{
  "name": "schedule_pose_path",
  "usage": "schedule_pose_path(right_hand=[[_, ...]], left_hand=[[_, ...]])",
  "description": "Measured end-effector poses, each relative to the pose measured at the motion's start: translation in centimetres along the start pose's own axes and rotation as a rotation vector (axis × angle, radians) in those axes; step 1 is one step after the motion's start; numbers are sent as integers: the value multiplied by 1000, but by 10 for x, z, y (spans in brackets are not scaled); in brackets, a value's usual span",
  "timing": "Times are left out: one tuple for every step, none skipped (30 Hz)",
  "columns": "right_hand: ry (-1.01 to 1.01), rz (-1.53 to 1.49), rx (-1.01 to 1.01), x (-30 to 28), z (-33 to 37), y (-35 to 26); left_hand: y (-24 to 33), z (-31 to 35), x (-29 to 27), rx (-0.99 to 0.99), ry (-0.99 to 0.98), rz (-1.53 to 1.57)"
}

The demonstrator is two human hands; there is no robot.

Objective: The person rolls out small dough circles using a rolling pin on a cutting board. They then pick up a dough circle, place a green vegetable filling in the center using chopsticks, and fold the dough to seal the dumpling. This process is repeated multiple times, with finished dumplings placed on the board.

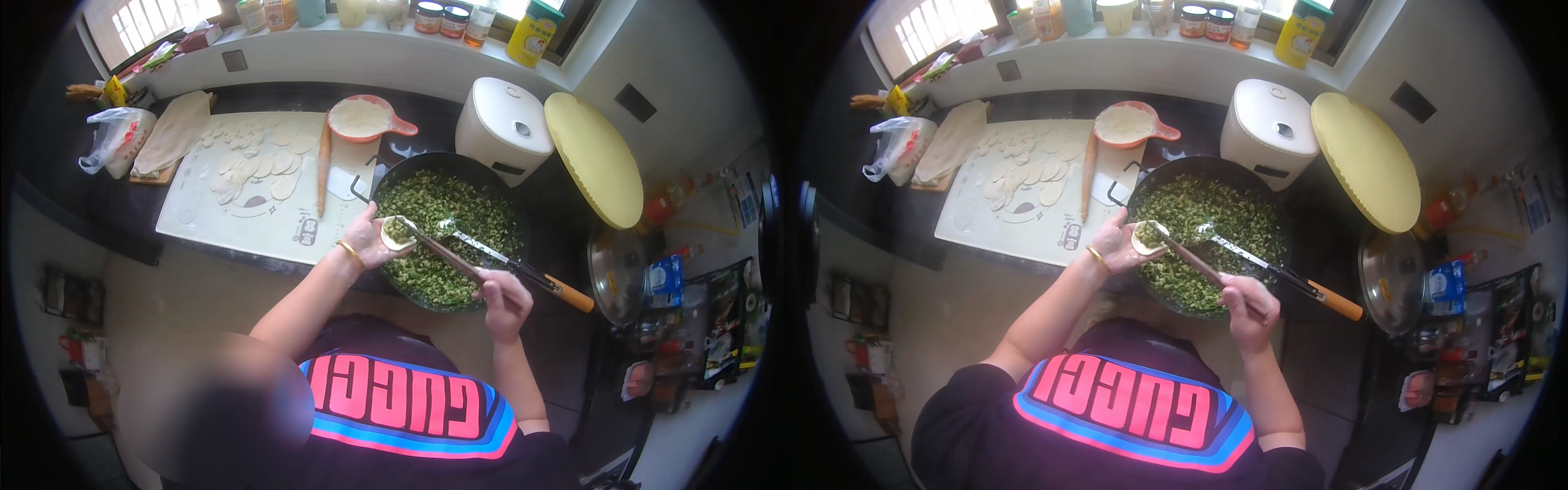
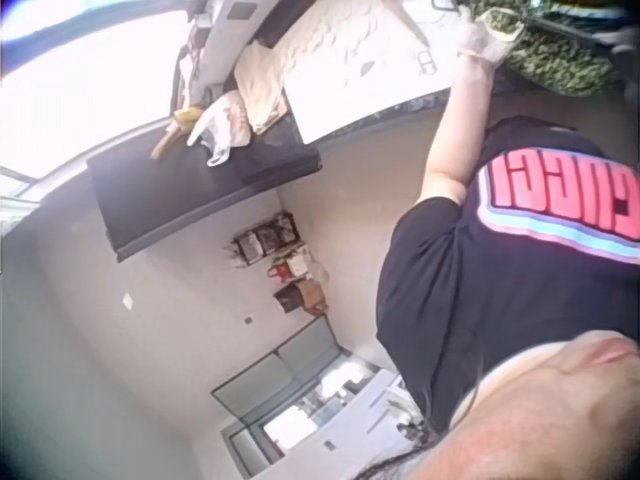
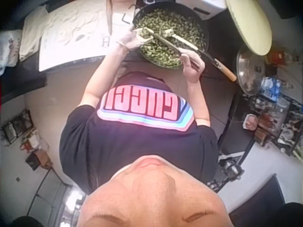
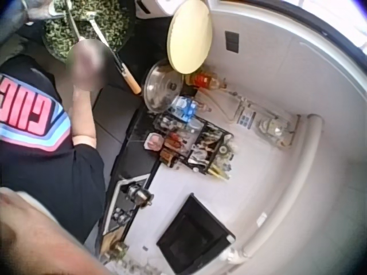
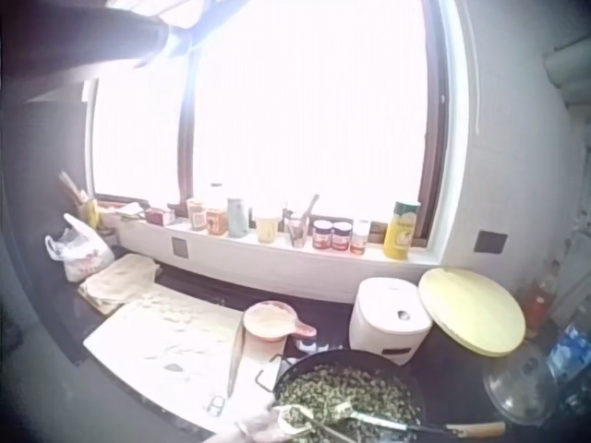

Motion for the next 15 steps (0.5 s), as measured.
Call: schedule_pose_path(right_hand=[[-82, 146, -135, 0, 1, -2], [-104, 197, -195, 0, 0, -9], [-36, 106, -108, -2, -2, -11], [33, 15, -21, -4, -3, -12], [103, -74, 67, -6, -5, -12], [167, -101, 132, -13, -7, -7], [259, -197, 195, -21, -6, 9], [261, -268, 279, -25, -9, 12], [262, -339, 364, -27, -12, 15], [267, -362, 414, -29, -13, 21], [271, -385, 463, -30, -12, 31], [275, -409, 513, -31, -11, 37], [276, -402, 526, -32, -10, 41], [275, -397, 540, -32, -9, 43], [273, -392, 554, -33, -9, 45]], left_hand=[[0, -1, 0, -5, -2, -14], [0, -2, -1, -14, -6, -29], [-1, -3, -1, -21, -8, -43], [-1, -4, -1, -25, -8, -47], [-1, -4, 0, -32, -8, -50], [-1, -4, 0, -39, -8, -53], [-2, -4, 1, -46, -10, -63], [-3, -4, 1, -54, -12, -75], [-4, -4, 1, -61, -14, -87], [-5, -5, 1, -79, -38, -82], [-6, -5, 1, -97, -62, -78], [-6, -6, 1, -115, -86, -74], [-6, -6, 0, -132, -98, -66], [-6, -6, -1, -146, -110, -58], [-5, -5, -2, -161, -122, -50]])
Point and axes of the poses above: each hand's wrist, its own z-axis away from the middle knuckle, its own x-axis out of the palm, y = z × x, the point moved 2 cm from there along -z, towards the middle knuckle, and after that the axes turned 7 degrees about z, right-handed, at the moved point
